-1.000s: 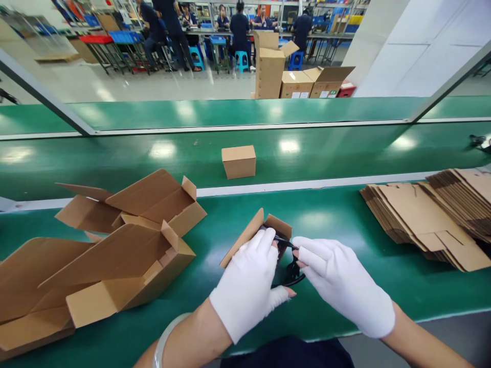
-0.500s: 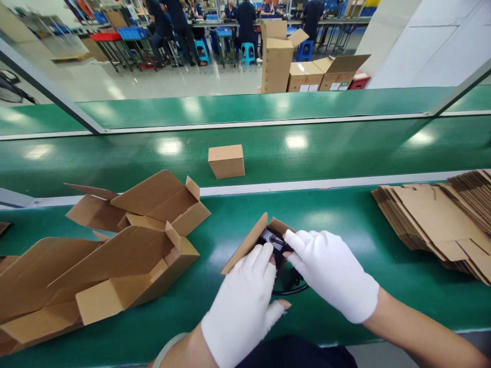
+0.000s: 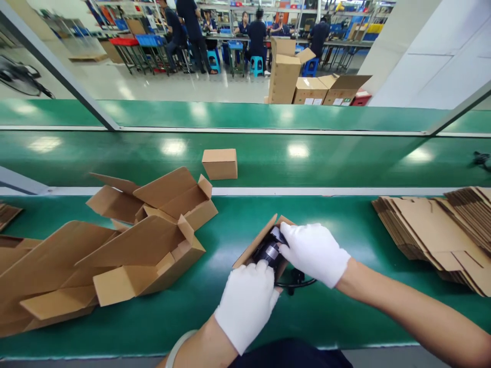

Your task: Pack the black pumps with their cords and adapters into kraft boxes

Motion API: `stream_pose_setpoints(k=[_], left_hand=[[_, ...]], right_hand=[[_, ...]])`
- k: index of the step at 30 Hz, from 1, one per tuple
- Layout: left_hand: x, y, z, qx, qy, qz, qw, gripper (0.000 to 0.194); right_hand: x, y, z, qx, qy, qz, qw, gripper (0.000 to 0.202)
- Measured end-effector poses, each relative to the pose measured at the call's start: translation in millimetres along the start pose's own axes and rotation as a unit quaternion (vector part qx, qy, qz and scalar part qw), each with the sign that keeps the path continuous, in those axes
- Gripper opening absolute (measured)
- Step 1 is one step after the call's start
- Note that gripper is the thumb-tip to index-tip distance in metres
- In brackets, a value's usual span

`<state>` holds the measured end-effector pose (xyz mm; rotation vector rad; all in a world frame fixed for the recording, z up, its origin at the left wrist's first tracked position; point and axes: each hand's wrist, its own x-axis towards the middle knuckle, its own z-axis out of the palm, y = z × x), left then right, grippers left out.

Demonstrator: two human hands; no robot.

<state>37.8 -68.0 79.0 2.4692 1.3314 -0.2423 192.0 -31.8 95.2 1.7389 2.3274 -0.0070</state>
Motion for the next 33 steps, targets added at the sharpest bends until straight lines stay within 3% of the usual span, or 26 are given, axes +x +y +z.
stream_pose_setpoints(k=[2, 4, 6, 8, 10, 13, 16, 18, 20, 24, 28, 30, 33], left_hand=[[2.6, -2.0, -0.7, -0.007, 0.003, 0.001, 1.0, 0.018], [5.6, -4.9, -4.0, -0.013, 0.004, 0.007, 1.0, 0.021], [6.7, -8.4, -8.9, -0.049, 0.018, 0.02, 0.998, 0.026], [4.6, -11.2, -13.7, -0.153, 0.075, 0.017, 0.985, 0.038], [0.6, -11.7, -17.1, -0.321, 0.146, 0.0, 0.936, 0.056], [-4.1, -5.4, -19.9, -0.572, 0.156, 0.003, 0.805, 0.072], [-5.7, 9.1, -19.7, -0.712, 0.106, 0.032, 0.694, 0.049], [-6.3, 21.0, -14.5, -0.742, 0.107, 0.028, 0.661, 0.034], [-7.0, 32.4, -4.1, -0.726, 0.146, 0.025, 0.671, 0.029], [-8.1, 48.3, 19.2, -0.62, 0.257, 0.005, 0.741, 0.026], [-10.2, 54.0, 25.5, -0.518, 0.366, 0.012, 0.773, 0.021], [-11.4, 55.8, 26.3, -0.485, 0.399, 0.031, 0.778, 0.023], [-11.5, 59.1, 31.9, -0.437, 0.421, 0.034, 0.794, 0.026]], right_hand=[[-13.3, 10.5, 2.6, 0.042, 0.081, 0.008, 0.996, 0.02], [-30.0, 22.0, 3.3, 0.136, 0.194, 0.05, 0.97, 0.022], [-45.4, 31.7, 2.2, 0.272, 0.285, 0.115, 0.912, 0.028], [-57.2, 37.1, 2.1, 0.414, 0.299, 0.168, 0.843, 0.033], [-65.2, 36.9, 5.8, 0.544, 0.251, 0.178, 0.781, 0.036], [-71.7, 27.4, 16.0, 0.666, 0.181, 0.137, 0.711, 0.039], [-75.0, 11.6, 20.8, 0.669, 0.189, 0.137, 0.706, 0.038], [-77.1, 0.3, 18.7, 0.626, 0.241, 0.176, 0.72, 0.037], [-79.9, -10.5, 15.7, 0.57, 0.282, 0.216, 0.741, 0.035], [-86.6, -27.5, 20.8, 0.478, 0.293, 0.259, 0.787, 0.032], [-93.0, -33.7, 36.3, 0.393, 0.32, 0.262, 0.822, 0.033], [-95.0, -33.9, 40.6, 0.372, 0.324, 0.266, 0.828, 0.03], [-96.1, -36.3, 40.4, 0.382, 0.324, 0.299, 0.812, 0.026]])
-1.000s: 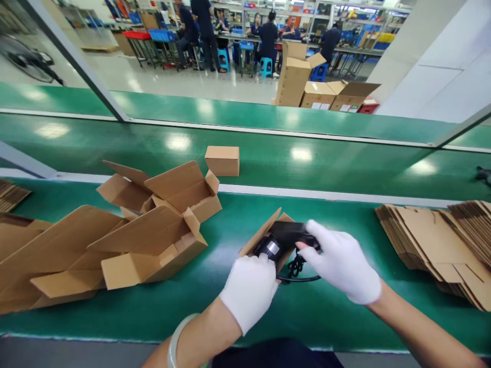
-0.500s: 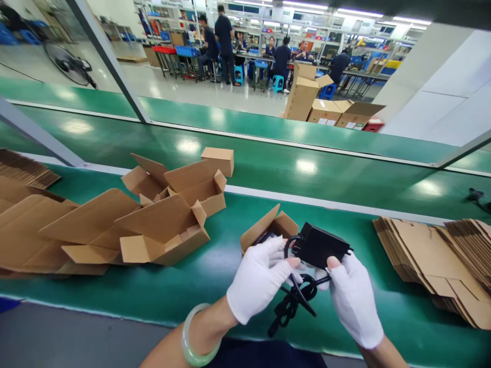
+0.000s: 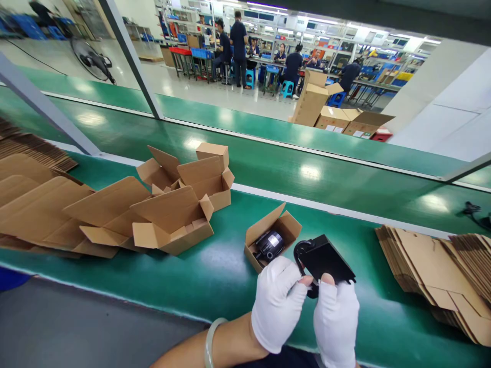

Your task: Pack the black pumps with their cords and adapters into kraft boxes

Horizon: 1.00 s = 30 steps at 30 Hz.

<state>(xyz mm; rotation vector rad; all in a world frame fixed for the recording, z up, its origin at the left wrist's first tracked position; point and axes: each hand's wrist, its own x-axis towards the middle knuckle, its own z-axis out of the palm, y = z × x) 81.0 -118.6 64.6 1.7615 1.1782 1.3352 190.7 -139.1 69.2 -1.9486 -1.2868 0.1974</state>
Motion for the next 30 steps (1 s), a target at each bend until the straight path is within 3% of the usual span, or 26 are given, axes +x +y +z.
stream_pose_setpoints(k=[5, 7, 11, 14, 17, 21, 27, 30], left_hand=[[-4.3, -7.1, 1.9, 0.17, -0.033, 0.05, 0.984, 0.032], [0.3, -6.4, -7.6, 0.237, -0.071, 0.085, 0.965, 0.03], [22.3, -3.6, -43.7, 0.287, -0.206, 0.208, 0.912, 0.03], [39.7, -11.5, -62.5, 0.34, -0.286, 0.246, 0.862, 0.03], [46.4, -26.6, -59.4, 0.394, -0.332, 0.249, 0.82, 0.019], [45.2, -36.0, -44.1, 0.429, -0.388, 0.202, 0.79, 0.015], [50.9, -25.5, -41.5, 0.404, -0.438, 0.161, 0.787, 0.016], [52.0, -23.9, -41.4, 0.395, -0.45, 0.147, 0.788, 0.015]], right_hand=[[2.5, -12.4, 0.5, 0.085, -0.078, 0.122, 0.986, 0.025], [11.7, -16.7, 0.0, 0.08, -0.082, 0.098, 0.989, 0.021], [40.8, -18.6, 2.2, -0.009, -0.064, -0.004, 0.998, 0.025], [57.8, -15.6, 10.6, -0.121, -0.118, -0.044, 0.985, 0.039], [65.3, -13.9, 23.0, -0.26, -0.159, -0.103, 0.947, 0.044], [66.8, -14.1, 36.7, -0.395, -0.147, -0.191, 0.886, 0.038], [58.8, -13.0, 45.4, -0.513, -0.141, -0.301, 0.791, 0.032], [60.4, -20.7, 50.1, -0.533, -0.165, -0.304, 0.772, 0.03]])
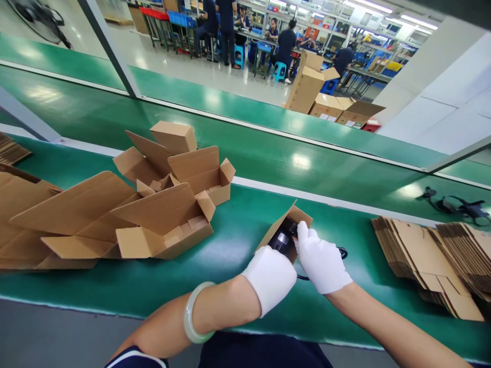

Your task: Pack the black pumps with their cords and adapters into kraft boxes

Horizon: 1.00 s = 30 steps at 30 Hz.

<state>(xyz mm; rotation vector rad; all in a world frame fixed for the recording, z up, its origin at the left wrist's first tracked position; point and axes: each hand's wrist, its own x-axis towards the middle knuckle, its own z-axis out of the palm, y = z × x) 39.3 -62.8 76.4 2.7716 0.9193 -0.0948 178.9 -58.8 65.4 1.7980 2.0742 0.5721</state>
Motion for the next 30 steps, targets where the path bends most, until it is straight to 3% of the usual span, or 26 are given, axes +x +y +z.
stream_pose_setpoints(k=[6, 8, 13, 16, 20, 22, 26, 30], left_hand=[[0.7, 0.9, 3.7, 0.01, 0.021, -0.006, 1.0, 0.013], [0.6, 0.7, 2.6, 0.011, 0.024, -0.008, 1.0, 0.015], [-0.5, -1.2, -0.4, 0.012, 0.0, -0.002, 1.0, 0.021], [-0.5, -2.3, -1.0, 0.014, -0.008, -0.005, 1.0, 0.021], [-0.3, -4.3, -4.2, 0.027, -0.023, -0.01, 0.999, 0.02], [-0.7, -7.5, -6.0, 0.036, -0.018, -0.015, 0.999, 0.021], [-0.9, -19.8, -9.6, 0.025, -0.006, -0.021, 0.999, 0.01], [2.6, -29.3, -18.7, 0.001, -0.049, -0.033, 0.998, 0.024]], right_hand=[[31.7, -1.4, -24.8, 0.036, -0.094, -0.024, 0.995, 0.029], [32.1, 2.6, -30.5, 0.031, -0.071, -0.043, 0.996, 0.032], [12.4, 16.8, -26.6, 0.093, 0.028, -0.181, 0.979, 0.033], [12.7, 20.9, -27.1, 0.154, -0.016, -0.17, 0.973, 0.034], [30.7, 21.1, -42.9, 0.18, -0.122, -0.16, 0.963, 0.03], [38.1, 22.1, -46.9, 0.182, -0.138, -0.165, 0.96, 0.028], [38.6, 26.7, -32.5, 0.204, -0.102, -0.168, 0.959, 0.031], [32.4, 32.4, -8.6, 0.284, -0.054, -0.132, 0.948, 0.032]])
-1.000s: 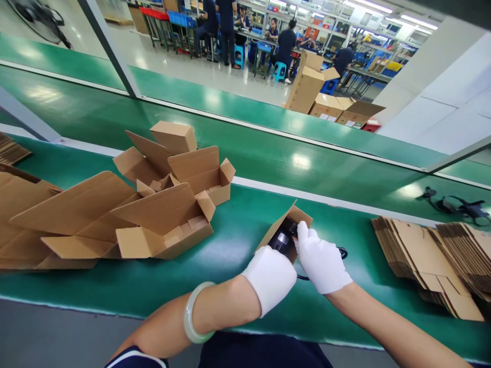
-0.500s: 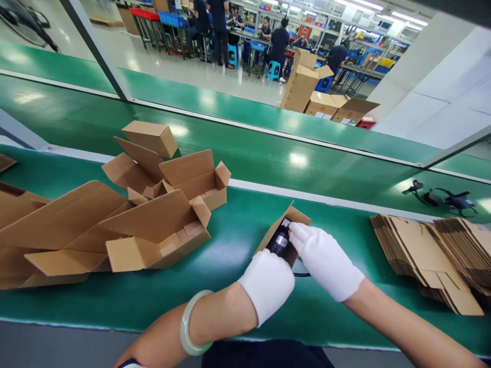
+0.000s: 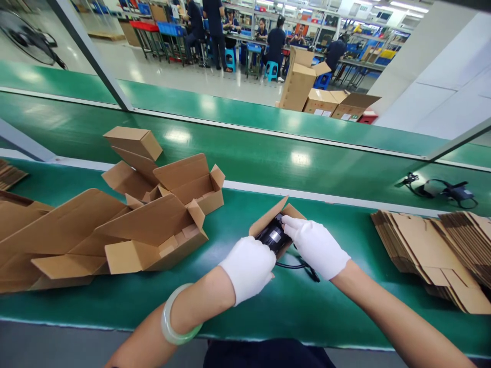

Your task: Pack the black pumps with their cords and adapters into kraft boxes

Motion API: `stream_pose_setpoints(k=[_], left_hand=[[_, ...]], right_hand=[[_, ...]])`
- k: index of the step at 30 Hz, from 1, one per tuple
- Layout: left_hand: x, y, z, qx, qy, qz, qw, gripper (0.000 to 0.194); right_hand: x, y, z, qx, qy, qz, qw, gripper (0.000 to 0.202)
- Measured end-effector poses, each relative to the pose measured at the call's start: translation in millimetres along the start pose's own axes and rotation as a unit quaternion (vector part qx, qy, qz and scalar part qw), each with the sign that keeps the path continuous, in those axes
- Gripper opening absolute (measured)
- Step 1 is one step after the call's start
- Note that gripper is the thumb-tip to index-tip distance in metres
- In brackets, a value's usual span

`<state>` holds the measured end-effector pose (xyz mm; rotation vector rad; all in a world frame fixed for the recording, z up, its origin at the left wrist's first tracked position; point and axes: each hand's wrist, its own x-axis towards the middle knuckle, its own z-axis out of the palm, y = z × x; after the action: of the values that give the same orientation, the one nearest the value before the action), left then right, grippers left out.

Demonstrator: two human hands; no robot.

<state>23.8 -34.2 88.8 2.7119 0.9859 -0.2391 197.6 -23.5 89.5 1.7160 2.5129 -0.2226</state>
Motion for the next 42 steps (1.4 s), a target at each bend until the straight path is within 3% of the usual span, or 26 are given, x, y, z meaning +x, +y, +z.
stream_pose_setpoints(k=[4, 6, 9, 12, 14, 18, 21, 29, 32, 34, 36, 37, 38, 39, 40, 42], left_hand=[[2.3, -1.0, -7.9, -0.006, -0.052, -0.013, 0.999, 0.023], [2.2, 0.3, -8.8, 0.001, -0.049, -0.011, 0.999, 0.023], [4.3, 4.7, -9.7, -0.008, 0.01, -0.015, 1.0, 0.028], [15.0, 11.3, -11.9, -0.032, 0.103, -0.024, 0.994, 0.045], [25.9, 14.4, -12.4, -0.039, 0.125, -0.022, 0.991, 0.048], [44.7, 12.4, -9.7, -0.057, 0.117, -0.024, 0.991, 0.048], [54.6, 6.6, -10.9, -0.059, 0.121, -0.017, 0.991, 0.046], [97.5, 3.3, -33.2, -0.029, 0.057, 0.007, 0.998, 0.031], [101.5, 8.4, -40.6, 0.018, 0.029, -0.014, 0.999, 0.034], [94.3, 9.3, -43.2, 0.029, 0.025, -0.025, 0.999, 0.033], [82.3, 7.8, -41.6, 0.025, 0.039, -0.026, 0.999, 0.027], [75.9, 6.8, -39.2, 0.02, 0.049, -0.025, 0.998, 0.025], [70.2, 6.3, -35.8, 0.014, 0.061, -0.024, 0.998, 0.023], [65.7, 6.6, -31.9, 0.01, 0.074, -0.025, 0.997, 0.023], [62.6, 7.9, -27.7, 0.008, 0.088, -0.029, 0.996, 0.023], [60.8, 13.9, -19.7, 0.008, 0.108, -0.046, 0.993, 0.028]], right_hand=[[-3.1, 4.4, 6.3, -0.034, 0.054, 0.046, 0.997, 0.032], [-3.7, 0.9, 5.6, -0.088, 0.045, 0.053, 0.994, 0.031], [-5.2, -6.9, 4.3, -0.147, 0.005, 0.067, 0.987, 0.031], [-9.5, -10.7, 5.8, -0.163, 0.023, 0.033, 0.986, 0.029], [-13.1, -9.2, 7.1, -0.163, 0.039, 0.013, 0.986, 0.024], [-16.2, -1.4, 5.5, -0.163, 0.022, 0.009, 0.986, 0.028], [-11.6, 4.3, 4.5, -0.175, 0.014, 0.006, 0.984, 0.018], [10.1, 23.5, 10.9, -0.115, 0.041, 0.078, 0.989, 0.026], [-11.3, 37.9, 12.0, -0.089, 0.07, 0.033, 0.993, 0.031], [-40.9, 49.0, 18.6, 0.012, 0.144, -0.009, 0.989, 0.035], [-74.8, 59.0, 34.8, 0.219, 0.222, 0.033, 0.95, 0.031], [-90.1, 62.3, 46.7, 0.343, 0.216, 0.081, 0.911, 0.03], [-102.8, 63.6, 60.8, 0.469, 0.172, 0.124, 0.858, 0.032], [-112.3, 62.4, 76.3, 0.592, 0.11, 0.148, 0.785, 0.038], [-118.0, 58.6, 92.3, 0.703, 0.047, 0.158, 0.692, 0.044], [-119.0, 44.9, 121.4, 0.861, -0.035, 0.169, 0.478, 0.051]])
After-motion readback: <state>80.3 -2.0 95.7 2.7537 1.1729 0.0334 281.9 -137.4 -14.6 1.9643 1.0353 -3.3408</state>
